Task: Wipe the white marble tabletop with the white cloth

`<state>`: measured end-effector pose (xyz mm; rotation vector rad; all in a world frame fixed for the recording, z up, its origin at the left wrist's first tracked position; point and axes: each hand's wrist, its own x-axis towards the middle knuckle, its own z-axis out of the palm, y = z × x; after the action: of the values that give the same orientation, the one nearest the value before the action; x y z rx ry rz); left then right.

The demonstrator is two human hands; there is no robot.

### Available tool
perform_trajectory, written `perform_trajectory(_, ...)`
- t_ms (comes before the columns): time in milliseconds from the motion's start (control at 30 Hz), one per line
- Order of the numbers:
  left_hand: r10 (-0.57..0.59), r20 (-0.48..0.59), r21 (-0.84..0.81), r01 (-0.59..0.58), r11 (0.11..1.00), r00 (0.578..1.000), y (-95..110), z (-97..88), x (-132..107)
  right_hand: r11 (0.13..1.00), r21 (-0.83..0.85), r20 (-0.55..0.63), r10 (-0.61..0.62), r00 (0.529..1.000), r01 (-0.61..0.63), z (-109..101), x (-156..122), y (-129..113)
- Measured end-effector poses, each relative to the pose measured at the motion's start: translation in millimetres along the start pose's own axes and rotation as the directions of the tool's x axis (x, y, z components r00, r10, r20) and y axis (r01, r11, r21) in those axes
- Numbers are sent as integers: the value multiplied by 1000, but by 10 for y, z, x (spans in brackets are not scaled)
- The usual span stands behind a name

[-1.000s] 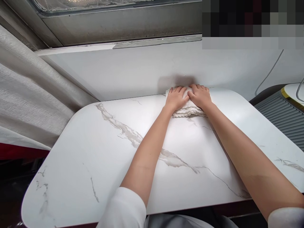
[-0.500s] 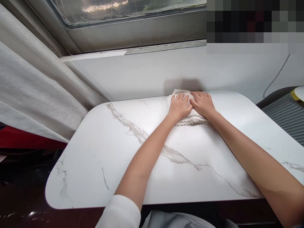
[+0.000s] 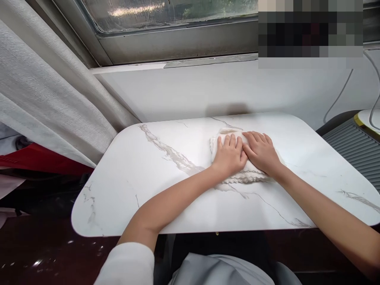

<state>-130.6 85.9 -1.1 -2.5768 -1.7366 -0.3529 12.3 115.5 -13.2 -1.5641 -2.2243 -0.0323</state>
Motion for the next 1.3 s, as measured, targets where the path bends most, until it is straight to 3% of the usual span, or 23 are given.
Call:
perform_trajectory(400,106,83,137,-117,984,991,439,-258,-905,999,-50,23,-20,1000,21,-265,-1022,-290)
perform_trajectory(667,98,98,174,-114,978,990,465,-332,-1215,998,-42,5,-38,999,39,-352,-1275,-584)
perform_trajectory(1000,70,203,82,-88,993,977,297,-416,-1023,999,34,24,28,999,-29,-257,-1030,-618)
perform_trajectory(1133,14,195,-11,-12,1000,981,108,-317,-762,974,186,63,119,991,-129,-189,-685,-547)
perform_trajectory(1300,-89,89,-167,103,981,992,-251,-158,-344,936,315,46,149,988,-156,-23,-147,-439)
